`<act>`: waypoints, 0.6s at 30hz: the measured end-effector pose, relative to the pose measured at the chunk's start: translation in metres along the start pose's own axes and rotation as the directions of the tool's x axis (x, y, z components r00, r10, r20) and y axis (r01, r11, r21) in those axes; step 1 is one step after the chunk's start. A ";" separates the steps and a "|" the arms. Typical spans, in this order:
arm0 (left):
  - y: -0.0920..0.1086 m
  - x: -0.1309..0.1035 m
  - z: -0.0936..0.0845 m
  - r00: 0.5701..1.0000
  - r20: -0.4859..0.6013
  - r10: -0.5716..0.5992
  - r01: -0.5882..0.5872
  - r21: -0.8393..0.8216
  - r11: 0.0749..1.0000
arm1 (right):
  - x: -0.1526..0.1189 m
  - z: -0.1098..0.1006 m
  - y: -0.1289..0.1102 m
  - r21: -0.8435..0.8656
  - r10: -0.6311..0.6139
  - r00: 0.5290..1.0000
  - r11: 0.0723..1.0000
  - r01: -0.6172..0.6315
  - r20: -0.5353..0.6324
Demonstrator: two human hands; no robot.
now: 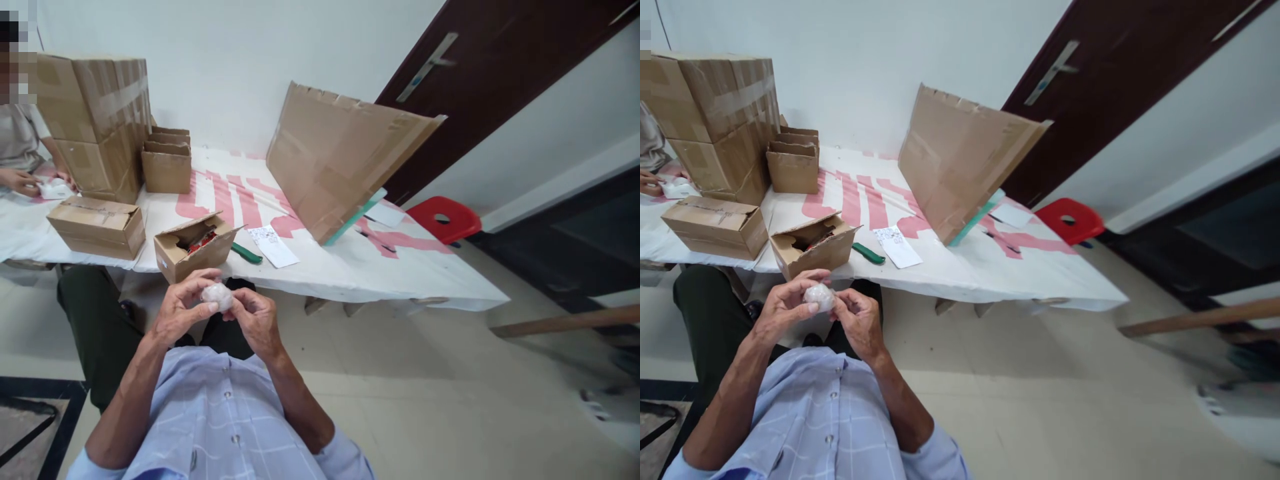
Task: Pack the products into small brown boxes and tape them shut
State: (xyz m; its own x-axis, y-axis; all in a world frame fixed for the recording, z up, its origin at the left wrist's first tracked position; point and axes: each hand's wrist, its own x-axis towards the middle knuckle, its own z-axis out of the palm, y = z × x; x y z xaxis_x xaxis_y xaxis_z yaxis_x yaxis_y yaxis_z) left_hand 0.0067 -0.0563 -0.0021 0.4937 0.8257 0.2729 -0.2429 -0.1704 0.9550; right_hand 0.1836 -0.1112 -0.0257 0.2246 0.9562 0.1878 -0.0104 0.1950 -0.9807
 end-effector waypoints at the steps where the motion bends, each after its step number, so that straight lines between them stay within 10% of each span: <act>1: -0.001 0.000 0.000 1.000 -0.019 -0.023 0.022 -0.052 0.998 | -0.001 0.000 0.000 0.007 0.002 1.000 1.000 -0.002 0.011; 8: -0.009 0.002 0.002 0.989 -0.137 -0.053 0.037 -0.117 0.993 | -0.004 -0.002 0.002 -0.015 -0.004 0.998 1.000 0.005 0.055; 13: -0.015 0.002 0.006 0.956 -0.264 0.130 -0.088 0.166 0.982 | -0.005 0.005 0.011 0.014 0.044 0.998 0.999 -0.045 0.044; 18: -0.023 0.003 0.017 0.802 -0.022 0.596 -0.410 0.707 0.577 | -0.004 0.015 0.019 0.291 0.151 0.984 0.941 -0.174 0.100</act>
State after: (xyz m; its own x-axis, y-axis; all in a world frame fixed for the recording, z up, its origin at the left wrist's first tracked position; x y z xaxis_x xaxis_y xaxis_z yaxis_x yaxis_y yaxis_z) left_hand 0.0280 -0.0595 -0.0209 0.2331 0.5726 0.7860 0.2478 -0.8166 0.5214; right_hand 0.1677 -0.1083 -0.0448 0.1224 0.9916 0.0422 -0.3322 0.0809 -0.9397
